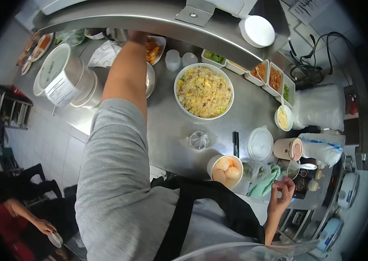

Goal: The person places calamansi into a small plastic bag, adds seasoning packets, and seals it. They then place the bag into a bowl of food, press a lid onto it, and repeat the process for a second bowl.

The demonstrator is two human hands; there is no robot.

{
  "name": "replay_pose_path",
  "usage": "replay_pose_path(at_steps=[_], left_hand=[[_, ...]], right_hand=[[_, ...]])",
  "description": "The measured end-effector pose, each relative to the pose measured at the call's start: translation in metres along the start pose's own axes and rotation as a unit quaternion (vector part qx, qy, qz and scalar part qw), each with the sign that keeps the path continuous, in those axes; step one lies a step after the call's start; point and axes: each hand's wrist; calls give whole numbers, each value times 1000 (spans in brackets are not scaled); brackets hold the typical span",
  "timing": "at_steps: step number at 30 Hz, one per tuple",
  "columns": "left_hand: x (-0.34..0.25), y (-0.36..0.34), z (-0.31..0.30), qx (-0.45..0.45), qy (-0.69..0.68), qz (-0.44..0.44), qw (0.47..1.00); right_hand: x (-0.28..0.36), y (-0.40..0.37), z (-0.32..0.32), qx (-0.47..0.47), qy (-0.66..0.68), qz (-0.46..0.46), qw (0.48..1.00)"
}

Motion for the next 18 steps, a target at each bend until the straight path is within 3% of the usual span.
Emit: replay_pose_path(at_steps=[3,8,11,18], left_hand=[[-11,8,0,98,5,-31,995],[-5,11,-15,143,-28,-11,989],[-1,0,-26,162,-49,-2,986],[5,-3,-29,179,-82,5,980]], right_hand=[[19,-6,2,3,-37,15,999],[30,-1,4,5,-57,-4,998],[35,22,12,-10,-38,-67,997],[122,53,61,77,32,-217,973]])
Point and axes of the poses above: each hand's wrist, its own y-axis towards the middle knuckle, its own z-axis out of the palm, x = y × z, and after that the axes turned 9 degrees about x, right-handed
